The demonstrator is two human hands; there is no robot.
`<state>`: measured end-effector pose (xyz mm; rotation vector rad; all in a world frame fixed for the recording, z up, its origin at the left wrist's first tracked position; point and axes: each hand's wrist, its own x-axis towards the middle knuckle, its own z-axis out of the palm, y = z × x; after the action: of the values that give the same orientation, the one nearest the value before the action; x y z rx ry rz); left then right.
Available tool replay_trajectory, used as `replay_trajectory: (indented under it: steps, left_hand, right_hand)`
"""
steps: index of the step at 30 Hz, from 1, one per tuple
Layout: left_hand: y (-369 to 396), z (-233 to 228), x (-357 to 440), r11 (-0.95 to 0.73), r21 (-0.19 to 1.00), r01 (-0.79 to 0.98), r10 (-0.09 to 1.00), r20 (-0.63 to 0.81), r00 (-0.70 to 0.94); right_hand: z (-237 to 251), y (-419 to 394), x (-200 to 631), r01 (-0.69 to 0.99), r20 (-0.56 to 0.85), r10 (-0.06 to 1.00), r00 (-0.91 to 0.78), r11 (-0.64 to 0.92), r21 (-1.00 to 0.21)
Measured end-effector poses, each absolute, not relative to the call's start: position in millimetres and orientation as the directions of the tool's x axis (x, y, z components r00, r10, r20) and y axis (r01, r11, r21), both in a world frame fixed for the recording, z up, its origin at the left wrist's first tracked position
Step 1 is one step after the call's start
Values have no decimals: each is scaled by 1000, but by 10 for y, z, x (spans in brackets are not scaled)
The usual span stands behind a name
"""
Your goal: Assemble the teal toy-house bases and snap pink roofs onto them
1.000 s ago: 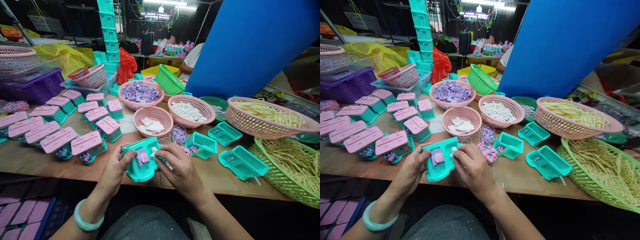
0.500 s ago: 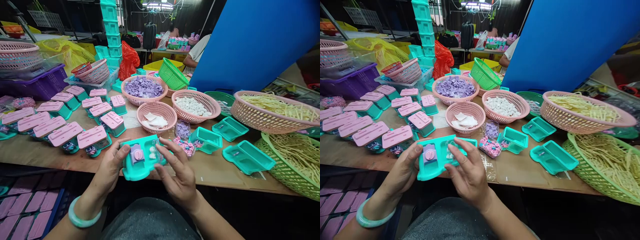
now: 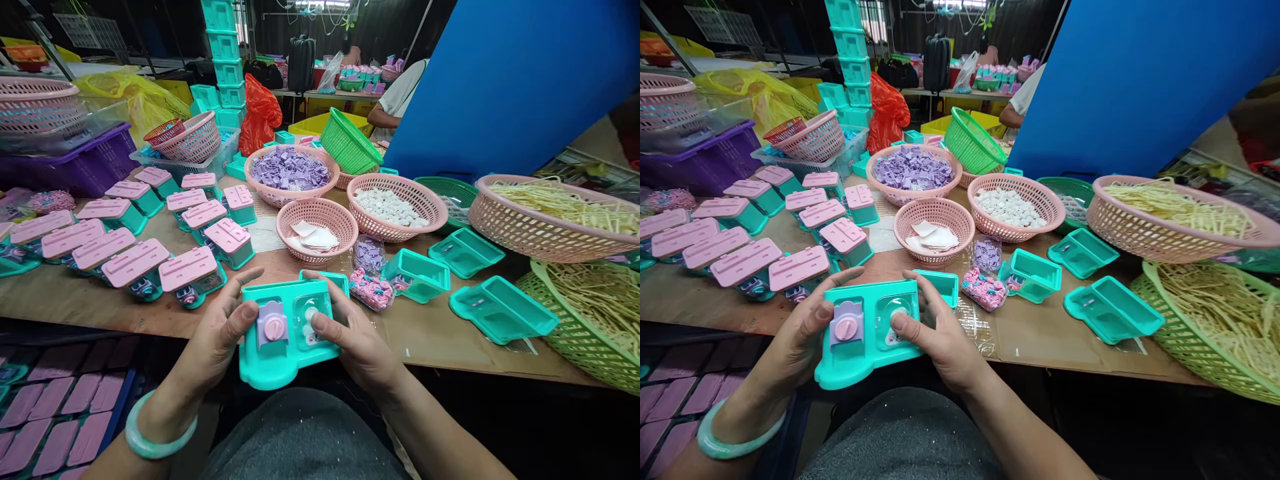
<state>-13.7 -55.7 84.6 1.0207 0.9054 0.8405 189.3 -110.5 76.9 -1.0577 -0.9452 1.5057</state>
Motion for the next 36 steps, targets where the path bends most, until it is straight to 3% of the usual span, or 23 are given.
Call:
replay_trajectory:
  steps: [4, 8, 12, 15, 19, 21, 24, 26, 29, 31, 33, 36]
  left_hand:
    - [-640, 795, -294, 317, 942, -112, 890, -255, 379]
    - [-565, 688, -603, 349, 931, -102, 871, -282, 403]
    - [-294, 455, -846, 190, 982, 14, 903, -180, 391]
    - [-136, 266, -792, 91, 991, 97, 939, -118, 322]
    - [-67, 126, -576, -101, 958, 268, 984, 57, 168]
    - [-32, 86, -509, -276, 842, 463, 961, 255, 110]
    - [81, 25, -468, -491, 590, 642, 827, 547, 130]
    - [169, 9, -431, -580, 447, 681, 724, 666, 179]
    - [200, 94, -258, -638, 285, 715, 606, 759, 238]
    - [111, 217, -20, -707, 262, 657, 540, 799, 263]
    - [-35, 345, 315, -820, 319, 476, 506, 792, 341]
    - [-219, 476, 895, -869, 476, 134, 462, 685, 563]
  right_hand:
    - [681, -1159, 1760, -258, -162, 984, -75, -176, -950]
    - [466, -1062, 1566, -228, -126, 968, -216, -176, -958]
    - [206, -807, 1320, 162, 54, 978, -203, 88, -983]
    - [127, -690, 1255, 435, 211, 956, -203, 281, -855]
    - [178, -796, 1530, 625, 483, 862, -156, 465, -627]
    - [169, -917, 1764, 741, 561, 826, -44, 404, -537]
    - [59, -1091, 2082, 846, 548, 832, 87, 229, -482]
    - [-21, -1160, 2283, 865, 523, 848, 80, 202, -460]
    - [-68, -1184, 2732, 919, 596, 795, 113, 144, -366]
    - [-71, -1180, 3172, 954, 636, 737, 229, -38, -299]
    - [-83, -1186, 3651, 930, 591, 722, 361, -233, -284]
    - [-58, -1236, 4207, 912, 500, 768, 400, -277, -304]
